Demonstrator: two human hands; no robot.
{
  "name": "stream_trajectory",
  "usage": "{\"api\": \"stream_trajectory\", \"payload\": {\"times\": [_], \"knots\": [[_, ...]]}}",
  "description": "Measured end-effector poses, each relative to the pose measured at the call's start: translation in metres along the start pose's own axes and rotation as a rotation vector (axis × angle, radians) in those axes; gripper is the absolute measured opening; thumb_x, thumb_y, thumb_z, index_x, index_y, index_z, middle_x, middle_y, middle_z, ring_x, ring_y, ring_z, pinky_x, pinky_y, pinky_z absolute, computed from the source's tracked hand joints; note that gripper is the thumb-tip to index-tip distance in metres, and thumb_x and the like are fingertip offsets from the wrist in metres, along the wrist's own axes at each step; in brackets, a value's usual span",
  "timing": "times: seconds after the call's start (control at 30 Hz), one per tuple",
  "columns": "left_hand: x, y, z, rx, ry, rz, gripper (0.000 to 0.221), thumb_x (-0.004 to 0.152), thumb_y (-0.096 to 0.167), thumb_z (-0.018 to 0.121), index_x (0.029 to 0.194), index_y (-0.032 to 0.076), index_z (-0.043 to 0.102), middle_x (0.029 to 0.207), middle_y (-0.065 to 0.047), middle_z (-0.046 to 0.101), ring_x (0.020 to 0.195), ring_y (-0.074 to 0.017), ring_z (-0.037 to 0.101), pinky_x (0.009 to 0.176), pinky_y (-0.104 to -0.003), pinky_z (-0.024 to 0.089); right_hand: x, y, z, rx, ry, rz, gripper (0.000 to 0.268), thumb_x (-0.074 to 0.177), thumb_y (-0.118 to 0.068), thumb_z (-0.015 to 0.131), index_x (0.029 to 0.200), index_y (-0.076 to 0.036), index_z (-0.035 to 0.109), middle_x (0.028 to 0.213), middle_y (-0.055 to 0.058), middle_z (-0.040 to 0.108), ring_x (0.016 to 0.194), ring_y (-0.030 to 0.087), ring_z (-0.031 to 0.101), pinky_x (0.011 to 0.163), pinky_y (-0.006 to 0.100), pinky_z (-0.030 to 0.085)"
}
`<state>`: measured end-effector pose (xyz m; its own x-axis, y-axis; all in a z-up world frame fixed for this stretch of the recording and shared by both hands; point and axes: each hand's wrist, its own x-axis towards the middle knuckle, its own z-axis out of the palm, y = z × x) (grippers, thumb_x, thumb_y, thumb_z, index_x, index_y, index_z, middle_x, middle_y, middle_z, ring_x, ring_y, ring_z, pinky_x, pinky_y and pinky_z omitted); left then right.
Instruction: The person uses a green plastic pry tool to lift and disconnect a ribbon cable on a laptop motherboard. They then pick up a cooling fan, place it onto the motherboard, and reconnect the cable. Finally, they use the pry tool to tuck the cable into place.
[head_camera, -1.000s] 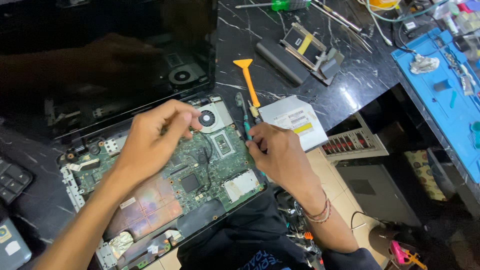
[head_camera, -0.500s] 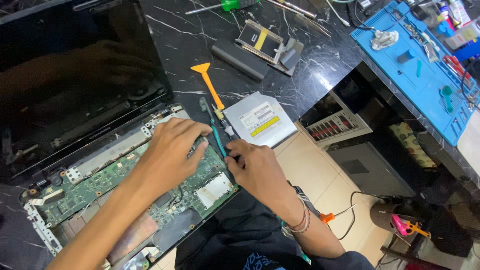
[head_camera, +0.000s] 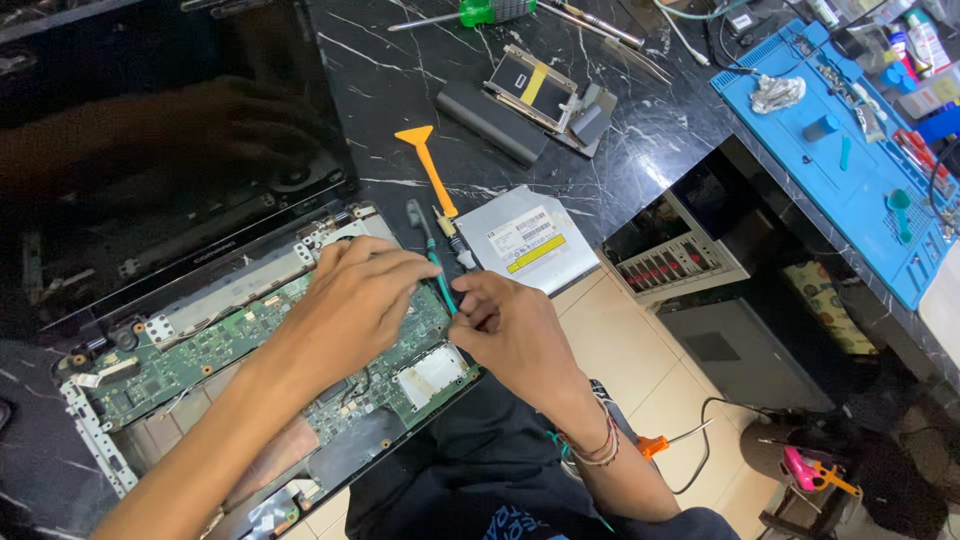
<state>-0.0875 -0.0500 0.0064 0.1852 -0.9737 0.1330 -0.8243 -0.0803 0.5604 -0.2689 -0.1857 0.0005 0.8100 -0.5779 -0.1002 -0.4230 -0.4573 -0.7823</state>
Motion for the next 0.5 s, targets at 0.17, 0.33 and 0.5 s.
{"api": "stream_trajectory", "payload": {"times": [0.17,0.33,0.5], "knots": [[-0.018,-0.001,-0.018,-0.143,0.049,-0.054,0.037,0.105,0.003,0.057,0.132,0.009,0.080,0.126,-0.015,0.083,0.124,-0.0360,0.070,0.108,-0.051,0.043,0.001,0.006,0.003,0.088,0.025,-0.016,0.046,0.090,-0.009,0.079,0.132,0.010,0.075,0.098,0.026,0.080,0.086,0.034,0.084,0.064,0.040,0.069],[-0.057,-0.033,-0.028,-0.169,0.210,-0.119,0.028,0.102,0.011,0.070,0.126,0.016,0.083,0.121,-0.010,0.085,0.119,-0.0365,0.075,0.102,-0.051,0.050,-0.005,0.009,-0.008,0.141,0.079,-0.074,0.044,0.088,0.004,0.072,0.132,0.010,0.077,0.099,0.027,0.077,0.088,0.033,0.082,0.065,0.043,0.068],[-0.084,-0.064,-0.022,-0.021,0.144,-0.057,0.031,0.091,0.038,0.085,0.119,0.023,0.087,0.132,0.007,0.078,0.131,-0.0235,0.062,0.121,-0.053,0.036,-0.006,0.007,-0.014,-0.081,0.049,-0.238,0.034,0.100,-0.006,0.065,0.130,-0.010,0.081,0.113,0.007,0.072,0.103,0.024,0.073,0.092,0.038,0.056]]}}
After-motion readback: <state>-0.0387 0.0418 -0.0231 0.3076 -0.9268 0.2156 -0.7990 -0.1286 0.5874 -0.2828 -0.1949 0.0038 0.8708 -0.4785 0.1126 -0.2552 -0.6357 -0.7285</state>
